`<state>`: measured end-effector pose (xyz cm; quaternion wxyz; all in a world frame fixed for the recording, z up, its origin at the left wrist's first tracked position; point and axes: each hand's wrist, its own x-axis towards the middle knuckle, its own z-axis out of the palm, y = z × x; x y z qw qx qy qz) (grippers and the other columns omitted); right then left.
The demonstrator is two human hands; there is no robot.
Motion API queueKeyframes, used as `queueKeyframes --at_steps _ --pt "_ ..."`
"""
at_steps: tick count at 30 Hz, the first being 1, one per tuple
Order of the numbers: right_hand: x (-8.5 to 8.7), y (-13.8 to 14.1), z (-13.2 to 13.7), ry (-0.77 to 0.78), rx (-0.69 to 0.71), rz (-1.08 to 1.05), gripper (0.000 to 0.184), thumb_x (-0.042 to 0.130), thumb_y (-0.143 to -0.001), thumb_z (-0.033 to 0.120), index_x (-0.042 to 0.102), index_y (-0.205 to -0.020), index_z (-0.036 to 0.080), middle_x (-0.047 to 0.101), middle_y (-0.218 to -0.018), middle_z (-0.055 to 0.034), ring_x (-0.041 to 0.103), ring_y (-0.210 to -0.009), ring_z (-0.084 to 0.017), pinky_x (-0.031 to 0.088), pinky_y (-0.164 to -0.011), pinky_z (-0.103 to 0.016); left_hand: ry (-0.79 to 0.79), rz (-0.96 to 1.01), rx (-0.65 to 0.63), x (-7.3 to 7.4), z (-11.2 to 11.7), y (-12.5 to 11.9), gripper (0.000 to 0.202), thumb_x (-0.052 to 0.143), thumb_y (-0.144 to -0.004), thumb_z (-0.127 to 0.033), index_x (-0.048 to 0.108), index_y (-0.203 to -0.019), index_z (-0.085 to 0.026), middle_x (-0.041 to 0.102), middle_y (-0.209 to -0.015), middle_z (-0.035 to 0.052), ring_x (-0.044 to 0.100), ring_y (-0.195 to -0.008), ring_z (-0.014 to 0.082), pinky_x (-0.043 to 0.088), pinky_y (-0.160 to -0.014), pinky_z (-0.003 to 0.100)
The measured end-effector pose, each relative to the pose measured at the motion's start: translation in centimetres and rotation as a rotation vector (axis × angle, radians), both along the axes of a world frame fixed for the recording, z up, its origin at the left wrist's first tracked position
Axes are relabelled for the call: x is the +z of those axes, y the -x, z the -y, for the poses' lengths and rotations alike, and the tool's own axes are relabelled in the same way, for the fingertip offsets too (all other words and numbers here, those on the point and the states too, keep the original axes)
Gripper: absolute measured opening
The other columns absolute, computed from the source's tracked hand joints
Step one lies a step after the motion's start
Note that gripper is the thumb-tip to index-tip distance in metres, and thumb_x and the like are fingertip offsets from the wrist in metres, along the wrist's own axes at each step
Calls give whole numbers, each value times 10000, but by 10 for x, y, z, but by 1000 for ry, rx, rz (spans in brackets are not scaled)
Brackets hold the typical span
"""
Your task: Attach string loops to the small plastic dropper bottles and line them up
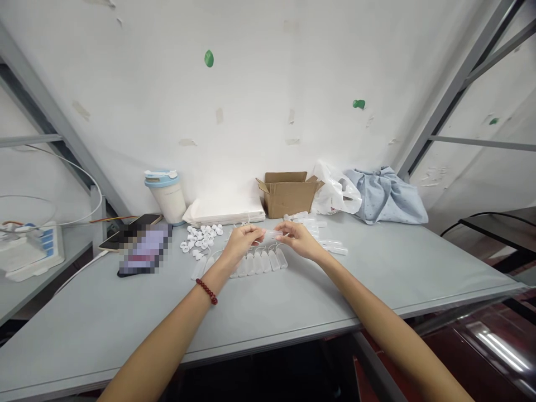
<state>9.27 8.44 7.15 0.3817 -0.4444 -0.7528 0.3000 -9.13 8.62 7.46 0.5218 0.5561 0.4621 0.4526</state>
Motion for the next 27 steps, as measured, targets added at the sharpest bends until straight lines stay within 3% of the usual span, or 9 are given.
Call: queueKeyframes --at_steps 7,13,17,22,27 --pt "-7 7 3 -164 -29 45 175 626 -753 299 586 -881 186 680 -852 -30 602 -781 -162 438 -689 -283 -4 13 -25 -1 4 -4 261 677 -647 -395 637 -674 -138 626 -658 30 571 -660 140 448 -686 276" --pt "-13 9 3 -283 -15 145 247 569 -816 309 543 -1036 202 680 -784 -20 589 -673 -146 435 -661 -270 -48 -40 -32 1 7 -5 241 651 -681 -390 641 -704 -150 647 -680 27 590 -690 152 449 -712 285" --pt "-12 10 4 -321 -8 203 215 543 -833 297 553 -1033 220 666 -778 -8 574 -646 -140 438 -635 -261 -48 -45 -25 -1 6 -6 306 634 -697 -449 625 -653 -146 635 -656 26 594 -674 154 442 -707 288" --pt "-10 10 5 -269 -14 167 223 519 -843 310 543 -1039 206 679 -790 -19 592 -624 -142 457 -627 -274 -39 6 13 -1 5 -8 455 523 -748 -571 644 -730 -132 636 -650 42 602 -678 167 432 -705 296" --pt "-4 11 8 -53 -12 -9 257 498 -850 378 521 -1024 190 688 -765 -33 642 -662 -164 480 -614 -286 -96 32 -9 0 4 -9 503 456 -785 -582 665 -796 -124 656 -709 68 612 -737 190 443 -701 301"
